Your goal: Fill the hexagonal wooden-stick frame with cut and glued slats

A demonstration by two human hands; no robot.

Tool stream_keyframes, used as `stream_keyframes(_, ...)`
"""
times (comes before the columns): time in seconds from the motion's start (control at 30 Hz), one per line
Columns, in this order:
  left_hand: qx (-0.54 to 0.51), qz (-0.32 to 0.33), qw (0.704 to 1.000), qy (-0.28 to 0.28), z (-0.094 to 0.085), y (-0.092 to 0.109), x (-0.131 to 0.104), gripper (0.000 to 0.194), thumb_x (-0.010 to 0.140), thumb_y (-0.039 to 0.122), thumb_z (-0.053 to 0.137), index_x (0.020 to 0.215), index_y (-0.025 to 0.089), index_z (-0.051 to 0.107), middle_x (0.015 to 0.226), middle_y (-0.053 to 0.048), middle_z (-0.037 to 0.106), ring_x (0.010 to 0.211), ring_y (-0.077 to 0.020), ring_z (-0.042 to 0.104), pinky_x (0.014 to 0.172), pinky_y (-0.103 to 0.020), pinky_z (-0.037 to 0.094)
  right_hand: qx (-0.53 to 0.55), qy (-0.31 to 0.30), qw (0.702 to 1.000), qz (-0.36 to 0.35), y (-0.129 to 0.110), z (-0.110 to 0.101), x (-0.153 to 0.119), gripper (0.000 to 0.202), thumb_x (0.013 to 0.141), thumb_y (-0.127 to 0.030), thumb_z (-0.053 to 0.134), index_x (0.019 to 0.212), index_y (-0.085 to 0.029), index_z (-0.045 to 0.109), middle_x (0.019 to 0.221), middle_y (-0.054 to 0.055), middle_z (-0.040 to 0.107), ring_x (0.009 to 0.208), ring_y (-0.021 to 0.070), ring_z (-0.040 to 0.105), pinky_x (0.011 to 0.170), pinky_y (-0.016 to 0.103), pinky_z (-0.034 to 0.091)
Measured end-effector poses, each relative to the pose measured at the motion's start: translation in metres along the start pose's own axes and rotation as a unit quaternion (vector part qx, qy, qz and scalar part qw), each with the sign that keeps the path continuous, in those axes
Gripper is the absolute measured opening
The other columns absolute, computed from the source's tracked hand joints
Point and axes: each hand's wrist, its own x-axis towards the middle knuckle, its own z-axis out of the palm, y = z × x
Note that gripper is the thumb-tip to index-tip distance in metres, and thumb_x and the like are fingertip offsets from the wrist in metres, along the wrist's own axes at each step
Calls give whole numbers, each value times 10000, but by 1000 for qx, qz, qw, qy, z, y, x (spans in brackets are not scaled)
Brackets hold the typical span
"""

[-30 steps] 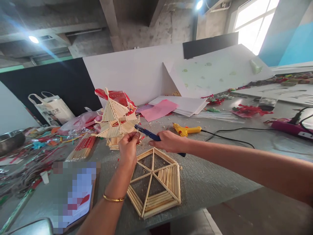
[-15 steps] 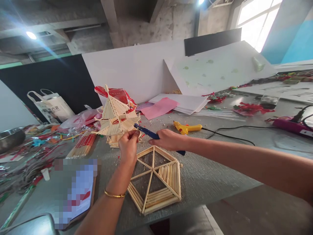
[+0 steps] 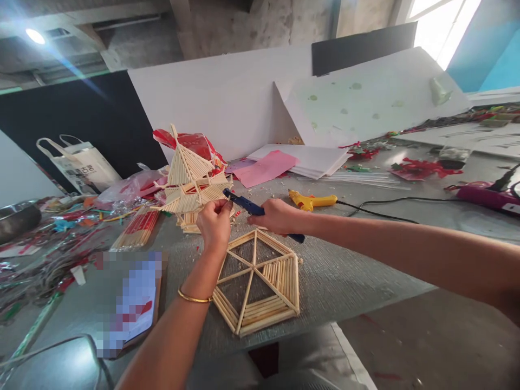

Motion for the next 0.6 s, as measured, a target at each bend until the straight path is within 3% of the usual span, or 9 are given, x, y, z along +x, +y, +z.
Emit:
stream_keyframes(0.13, -76, -50, 995, -42, 3, 1, -2, 218, 574, 351, 669, 645, 150, 623, 535, 25, 529, 494, -104, 449, 513, -236, 338, 98, -64, 993, 5, 9, -4, 4, 347, 732, -479, 488, 591, -163, 498, 454, -15, 462, 345, 89, 426, 392, 229, 366)
stream_keyframes(0.3, -193, -102, 970, -106, -6, 9, -3, 285, 530, 378, 691, 618, 138, 567, 569, 21, 523, 491, -77, 453, 507, -227, 377, -40, 33, 998, 29, 24, -21, 20, 444, 764, -491, 415, 539, -131, 547, 439, 54, 519, 388, 130, 503, 449, 243, 397)
stream_keyframes(0.37, -219, -110, 961, -126, -10, 11, -3, 296, 505, 363, 713, 607, 137, 551, 582, 21, 519, 493, -67, 450, 507, -219, 381, -87, 39, 995, 33, 28, -24, 28, 472, 776, -485, 396, 571, -109, 592, 486, 85, 563, 442, 151, 545, 476, 245, 405)
stream_keyframes(0.6, -200, -122, 949, -210, -21, 15, -3, 247, 540, 343, 711, 613, 143, 585, 618, 16, 548, 534, -70, 467, 547, -211, 389, -174, 80, 982, 3, 25, 6, 63, 498, 733, -520, 500, 944, -97, 656, 908, 186, 650, 849, 268, 607, 656, 304, 435)
